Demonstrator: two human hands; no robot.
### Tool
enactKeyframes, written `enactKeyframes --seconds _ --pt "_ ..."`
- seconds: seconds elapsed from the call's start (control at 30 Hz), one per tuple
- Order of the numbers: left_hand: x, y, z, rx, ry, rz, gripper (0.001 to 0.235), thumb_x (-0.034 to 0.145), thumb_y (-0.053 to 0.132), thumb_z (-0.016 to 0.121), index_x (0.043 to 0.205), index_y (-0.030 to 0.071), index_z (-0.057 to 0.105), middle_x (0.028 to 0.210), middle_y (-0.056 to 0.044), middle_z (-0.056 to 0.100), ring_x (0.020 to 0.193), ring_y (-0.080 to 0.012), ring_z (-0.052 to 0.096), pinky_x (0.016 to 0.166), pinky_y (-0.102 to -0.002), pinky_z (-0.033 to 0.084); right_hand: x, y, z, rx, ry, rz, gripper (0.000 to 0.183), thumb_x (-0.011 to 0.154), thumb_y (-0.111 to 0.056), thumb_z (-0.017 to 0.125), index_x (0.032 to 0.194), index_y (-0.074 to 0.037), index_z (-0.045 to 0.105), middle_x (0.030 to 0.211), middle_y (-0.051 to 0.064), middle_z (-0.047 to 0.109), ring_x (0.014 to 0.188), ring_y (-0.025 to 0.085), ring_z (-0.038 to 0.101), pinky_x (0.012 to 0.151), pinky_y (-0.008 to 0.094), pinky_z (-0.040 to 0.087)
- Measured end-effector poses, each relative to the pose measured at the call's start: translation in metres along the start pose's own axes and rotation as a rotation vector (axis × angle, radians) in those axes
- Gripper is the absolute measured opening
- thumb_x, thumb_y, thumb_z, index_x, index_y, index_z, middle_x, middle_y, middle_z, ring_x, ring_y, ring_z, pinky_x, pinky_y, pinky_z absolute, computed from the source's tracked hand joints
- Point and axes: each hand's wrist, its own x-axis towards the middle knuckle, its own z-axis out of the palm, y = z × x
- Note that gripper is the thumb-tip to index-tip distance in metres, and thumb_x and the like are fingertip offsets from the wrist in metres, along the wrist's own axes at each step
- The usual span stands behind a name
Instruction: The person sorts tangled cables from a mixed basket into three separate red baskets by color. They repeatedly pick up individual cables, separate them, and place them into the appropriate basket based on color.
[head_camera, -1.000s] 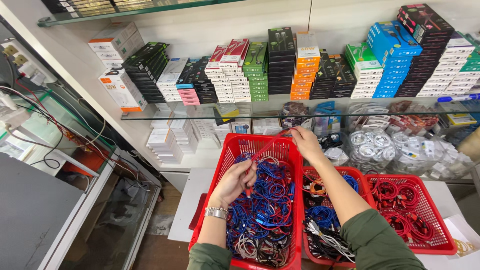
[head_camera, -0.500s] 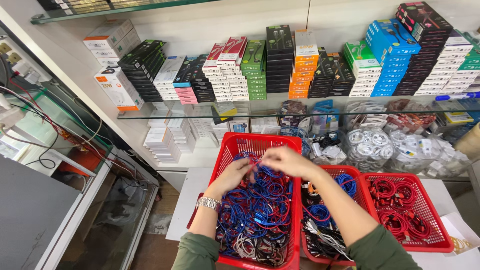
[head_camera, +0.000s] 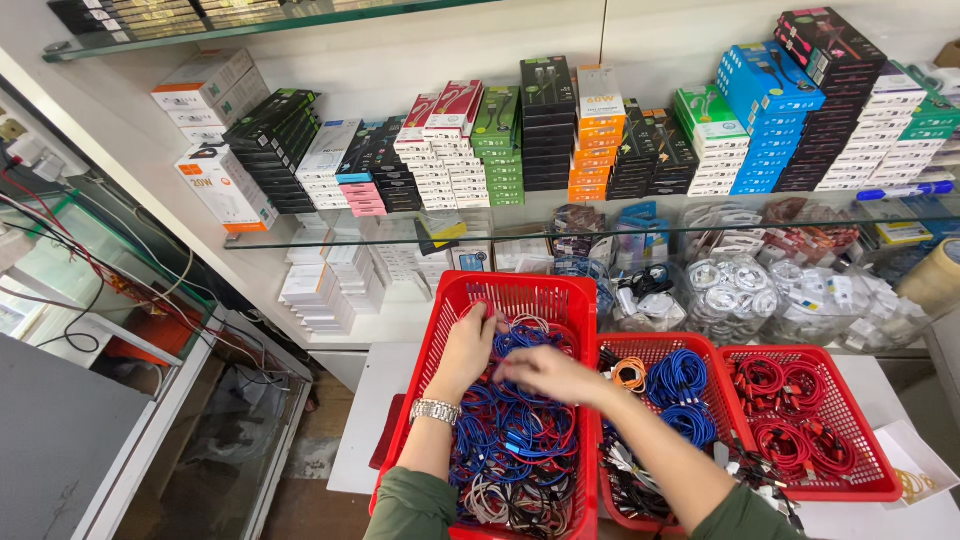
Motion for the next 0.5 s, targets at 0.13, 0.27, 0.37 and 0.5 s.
enactKeyframes --seconds 0.13,0.27,0.37,0.5 --pt "-0.008 -0.010 0.008 -0.228 -0.309 -0.199 0.031 0.106 0.030 0.047 0.097 0.004 0.061 0.071 -0.005 0.063 0.071 -0.0234 0.069 0.083 -0.046 0.055 0.004 -0.008 -0.078 -0.122 0.053 -0.025 0.024 0.099 -0.024 0.062 0.109 -0.005 0.073 0.093 -0.003 0.075 0.080 0.002 0.063 0.073 0.024 0.053" --pt "-0.008 -0.001 0.002 -1.070 -0.686 -0.110 0.038 0.116 0.030 0.047 0.093 0.002 0.060 0.068 0.000 0.049 0.068 -0.0210 0.058 0.103 -0.048 0.050 0.007 0.006 -0.097 0.204 0.187 -0.064 0.023 0.100 -0.022 0.065 0.108 -0.002 0.072 0.085 -0.005 0.069 0.073 0.003 0.055 0.065 0.022 0.043" --pt "-0.001 0.022 0.003 -1.389 -0.505 -0.067 0.027 0.111 0.024 0.048 0.098 0.003 0.058 0.074 -0.001 0.054 0.080 -0.0222 0.062 0.100 -0.045 0.049 0.009 0.017 -0.061 0.504 0.248 -0.122 0.023 0.103 -0.022 0.062 0.108 -0.001 0.071 0.075 -0.006 0.060 0.063 0.004 0.046 0.057 0.021 0.035" --pt "0.016 0.052 0.005 -1.175 0.036 -0.005 0.023 0.101 0.023 0.048 0.101 0.002 0.059 0.095 -0.007 0.078 0.096 -0.0177 0.074 0.087 -0.044 0.053 -0.001 0.018 -0.010 0.303 0.266 -0.037 0.035 0.107 -0.031 0.053 0.111 -0.006 0.077 0.067 -0.005 0.050 0.060 0.004 0.044 0.056 0.023 0.036"
